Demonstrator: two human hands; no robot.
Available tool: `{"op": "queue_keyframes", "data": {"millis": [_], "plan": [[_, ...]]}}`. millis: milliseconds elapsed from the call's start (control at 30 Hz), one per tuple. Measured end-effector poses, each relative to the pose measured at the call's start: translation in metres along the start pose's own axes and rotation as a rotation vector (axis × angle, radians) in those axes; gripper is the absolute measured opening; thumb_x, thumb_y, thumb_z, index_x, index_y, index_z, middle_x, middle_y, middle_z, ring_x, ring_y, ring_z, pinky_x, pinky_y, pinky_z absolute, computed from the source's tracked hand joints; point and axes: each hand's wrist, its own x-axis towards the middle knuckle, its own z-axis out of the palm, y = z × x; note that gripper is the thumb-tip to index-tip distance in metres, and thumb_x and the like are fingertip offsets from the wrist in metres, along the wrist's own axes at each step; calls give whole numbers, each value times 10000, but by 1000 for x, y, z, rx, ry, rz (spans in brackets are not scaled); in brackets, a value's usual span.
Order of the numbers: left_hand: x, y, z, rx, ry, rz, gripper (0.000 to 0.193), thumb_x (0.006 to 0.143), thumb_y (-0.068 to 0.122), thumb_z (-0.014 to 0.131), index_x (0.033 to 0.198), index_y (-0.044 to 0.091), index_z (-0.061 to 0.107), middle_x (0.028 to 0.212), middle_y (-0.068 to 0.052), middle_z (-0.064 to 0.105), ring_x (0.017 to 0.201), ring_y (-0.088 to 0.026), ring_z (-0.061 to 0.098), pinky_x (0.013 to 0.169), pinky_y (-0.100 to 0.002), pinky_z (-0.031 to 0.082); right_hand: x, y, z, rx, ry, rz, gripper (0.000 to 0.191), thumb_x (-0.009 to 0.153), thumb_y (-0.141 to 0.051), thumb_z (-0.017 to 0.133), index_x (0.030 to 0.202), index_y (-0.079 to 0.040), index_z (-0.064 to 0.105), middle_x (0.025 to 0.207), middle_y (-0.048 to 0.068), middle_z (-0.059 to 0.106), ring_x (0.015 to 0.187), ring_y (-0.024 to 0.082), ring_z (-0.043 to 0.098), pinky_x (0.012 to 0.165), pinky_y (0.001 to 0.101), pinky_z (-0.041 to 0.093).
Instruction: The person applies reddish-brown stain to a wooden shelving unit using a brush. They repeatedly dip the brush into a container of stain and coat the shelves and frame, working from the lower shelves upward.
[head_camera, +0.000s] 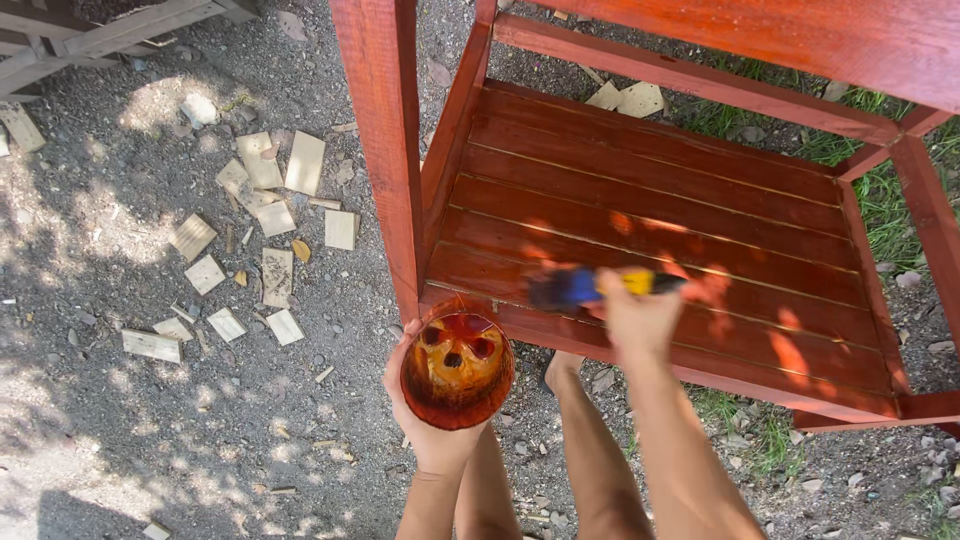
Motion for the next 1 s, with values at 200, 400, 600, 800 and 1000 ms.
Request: {"op": "queue_keyframes", "data": {"millis": [200, 400, 600, 800, 1000], "plan": [[3, -2, -4, -35, 17, 50, 1162, 612, 184, 967, 1544, 57, 286, 1598, -185, 415, 1494, -319, 450, 1294, -460, 352, 14, 27, 132, 12, -364, -183, 158, 872, -114, 806, 818, -18, 693, 716, 67, 711, 557, 134, 665, 502, 278, 558], [8, -1, 5, -74, -1, 68, 1124, 654, 173, 944, 1559, 63, 288, 1599, -182, 424, 1501, -325, 456, 1304, -463, 351, 85, -17, -77, -218, 112, -88, 101, 927, -49, 732, 920, -6, 641, 807, 70, 728, 595, 159, 712, 483, 281, 588], [6, -4, 14, -55, -30, 69, 1134, 639, 151, 955, 1555, 66, 292, 1595, -169, 415, 1498, -321, 449, 1296, -461, 353, 55, 8, 49, 16, -9, -48, 194, 860, -53, 771, 874, -51, 577, 732, 69, 694, 520, 165, 680, 413, 292, 563], [4, -6, 11, -29, 29, 60, 1130, 636, 157, 958, 1549, 74, 297, 1596, -164, 416, 1481, -308, 461, 1285, -457, 368, 44, 13, 162, -22, -355, -15, 186, 915, -172, 752, 897, 9, 716, 743, 89, 745, 534, 135, 705, 440, 245, 541], [7, -5, 35, -97, 24, 67, 1124, 642, 150, 963, 1555, 79, 310, 1587, -162, 415, 1492, -313, 453, 1282, -462, 374, 65, -12, 10, -51, -53, -82, 115, 932, -101, 722, 903, 5, 688, 789, 72, 740, 549, 147, 699, 442, 242, 545]]}}
